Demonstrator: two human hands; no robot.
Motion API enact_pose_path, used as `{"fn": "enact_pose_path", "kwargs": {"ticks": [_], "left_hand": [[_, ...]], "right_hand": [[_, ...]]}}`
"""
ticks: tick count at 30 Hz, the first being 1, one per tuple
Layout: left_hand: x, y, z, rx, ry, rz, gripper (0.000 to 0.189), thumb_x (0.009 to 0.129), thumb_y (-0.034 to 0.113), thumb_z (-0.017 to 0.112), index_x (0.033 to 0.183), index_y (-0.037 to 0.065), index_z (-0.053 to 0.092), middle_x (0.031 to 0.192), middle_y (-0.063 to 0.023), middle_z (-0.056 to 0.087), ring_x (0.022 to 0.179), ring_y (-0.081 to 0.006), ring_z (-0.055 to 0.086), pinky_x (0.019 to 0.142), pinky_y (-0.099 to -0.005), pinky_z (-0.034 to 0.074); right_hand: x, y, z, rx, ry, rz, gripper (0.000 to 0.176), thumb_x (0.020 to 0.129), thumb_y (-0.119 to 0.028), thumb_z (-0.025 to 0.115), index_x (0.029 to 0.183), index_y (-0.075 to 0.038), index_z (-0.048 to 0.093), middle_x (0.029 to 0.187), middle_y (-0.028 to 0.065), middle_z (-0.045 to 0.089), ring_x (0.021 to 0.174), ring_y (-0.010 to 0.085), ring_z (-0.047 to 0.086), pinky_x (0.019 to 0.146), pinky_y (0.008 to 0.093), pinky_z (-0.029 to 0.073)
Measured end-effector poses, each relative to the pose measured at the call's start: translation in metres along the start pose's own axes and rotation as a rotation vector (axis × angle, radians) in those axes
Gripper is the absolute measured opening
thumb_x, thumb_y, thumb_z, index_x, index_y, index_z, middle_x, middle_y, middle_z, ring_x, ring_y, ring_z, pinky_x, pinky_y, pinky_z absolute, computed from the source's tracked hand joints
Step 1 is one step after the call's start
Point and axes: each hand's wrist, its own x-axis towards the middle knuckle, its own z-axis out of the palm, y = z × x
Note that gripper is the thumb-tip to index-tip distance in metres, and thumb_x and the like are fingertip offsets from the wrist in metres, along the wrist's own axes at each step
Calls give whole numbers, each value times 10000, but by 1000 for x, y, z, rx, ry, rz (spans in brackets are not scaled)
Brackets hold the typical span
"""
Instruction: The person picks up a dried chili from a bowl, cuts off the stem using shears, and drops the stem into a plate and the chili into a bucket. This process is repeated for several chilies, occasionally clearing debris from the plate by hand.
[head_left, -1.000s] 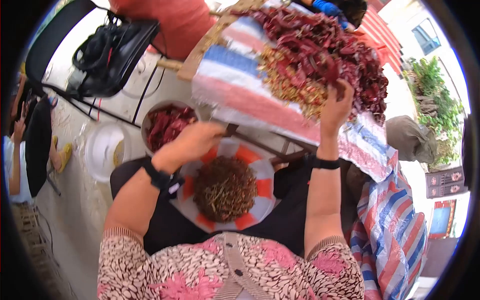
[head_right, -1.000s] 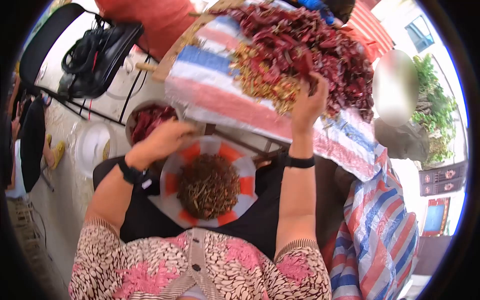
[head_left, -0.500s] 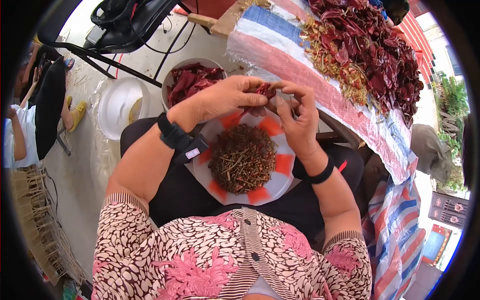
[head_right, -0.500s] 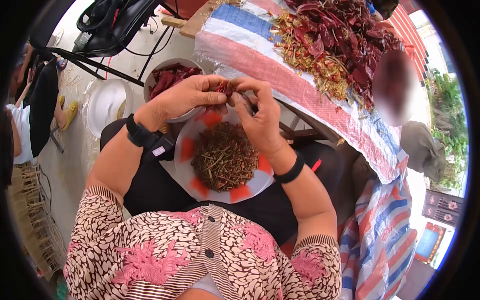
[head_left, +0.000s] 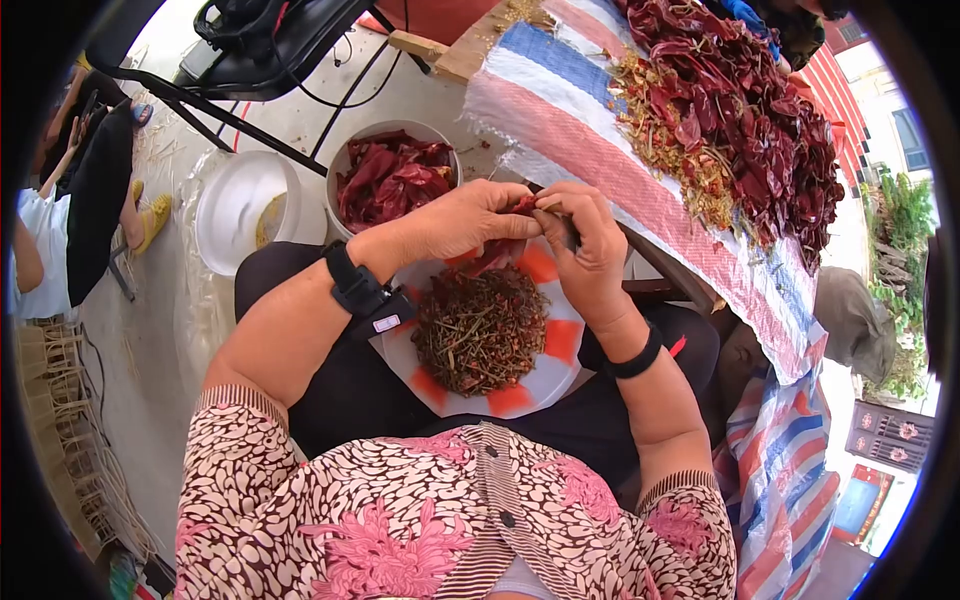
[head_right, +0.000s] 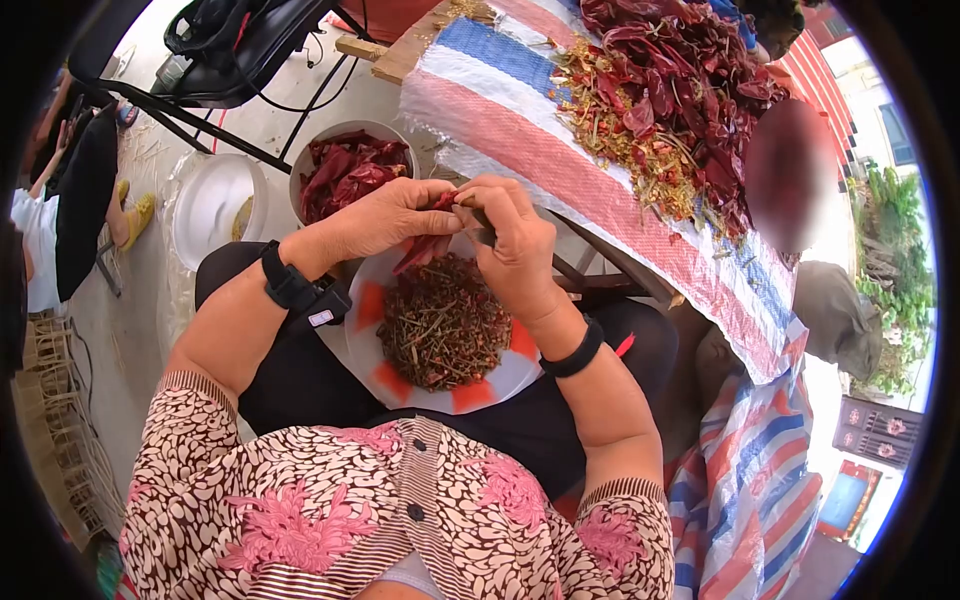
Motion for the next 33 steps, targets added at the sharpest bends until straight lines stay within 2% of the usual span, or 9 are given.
{"fn": "enact_pose_path", "kwargs": {"ticks": [5, 8, 11, 17, 21, 23, 26, 29, 33], "left_hand": [[-10, 12, 0, -6, -60, -122, 222, 956, 273, 581, 1011, 58, 590, 685, 17, 582, 586, -49, 553, 545, -189, 442], [-15, 12, -2, 5, -75, -135, 232, 962, 288, 569, 980, 58, 590, 668, 19, 571, 568, -45, 535, 536, -188, 432], [-18, 14, -3, 12, -91, -146, 234, 964, 288, 564, 956, 56, 595, 665, 21, 566, 561, -44, 518, 534, -187, 421], [-23, 18, -6, 39, -170, -150, 232, 960, 268, 570, 953, 41, 616, 659, 21, 566, 569, -47, 514, 541, -187, 414], [-23, 11, -12, 69, -211, -200, 224, 956, 253, 576, 986, 34, 615, 707, 17, 591, 614, -43, 528, 564, -189, 421], [-25, 9, 2, -16, -69, -119, 223, 953, 253, 581, 1009, 38, 611, 755, 12, 607, 643, -42, 534, 579, -187, 424], [-21, -4, 1, -106, -13, -108, 228, 949, 263, 591, 1026, 49, 605, 785, 19, 601, 664, -37, 520, 586, -182, 414], [-21, -4, -3, -123, -82, -118, 219, 946, 276, 598, 989, 61, 605, 758, 35, 565, 639, -34, 482, 570, -182, 389], [-27, 2, -8, -42, -200, -158, 212, 948, 278, 597, 927, 67, 606, 720, 48, 513, 600, -31, 433, 550, -183, 354]], "right_hand": [[2, -17, -5, 593, -46, 640, 150, 949, -171, 589, 962, -21, 583, 708, 23, 544, 517, 61, 455, 476, 208, 378], [1, -13, -9, 781, -125, 775, 176, 963, -219, 568, 973, -44, 576, 596, -17, 486, 434, 31, 369, 424, 195, 280], [4, -19, -12, 945, -147, 899, 167, 956, -213, 576, 989, -49, 571, 517, -47, 407, 415, 36, 356, 415, 191, 266], [3, -11, -16, 1156, -258, 1036, 157, 957, -212, 569, 975, -56, 568, 549, -47, 404, 408, 37, 341, 404, 196, 262], [-3, -11, -10, 990, -232, 900, 141, 950, -196, 585, 977, -59, 565, 675, -22, 514, 447, 33, 380, 420, 189, 286], [-5, -20, -1, 712, -123, 721, 141, 945, -191, 596, 983, -59, 564, 753, -13, 562, 473, 31, 403, 432, 183, 300], [-7, -16, 2, 723, -87, 649, 146, 939, -186, 609, 995, -59, 564, 852, -6, 594, 505, 28, 425, 446, 177, 314], [-9, -21, 3, 608, -128, 527, 157, 944, -193, 602, 1006, -54, 565, 792, -7, 568, 496, 27, 417, 444, 180, 312], [-5, -25, -9, 712, -282, 723, 158, 947, -192, 591, 1004, -48, 564, 726, -13, 531, 481, 32, 408, 439, 184, 310]]}}
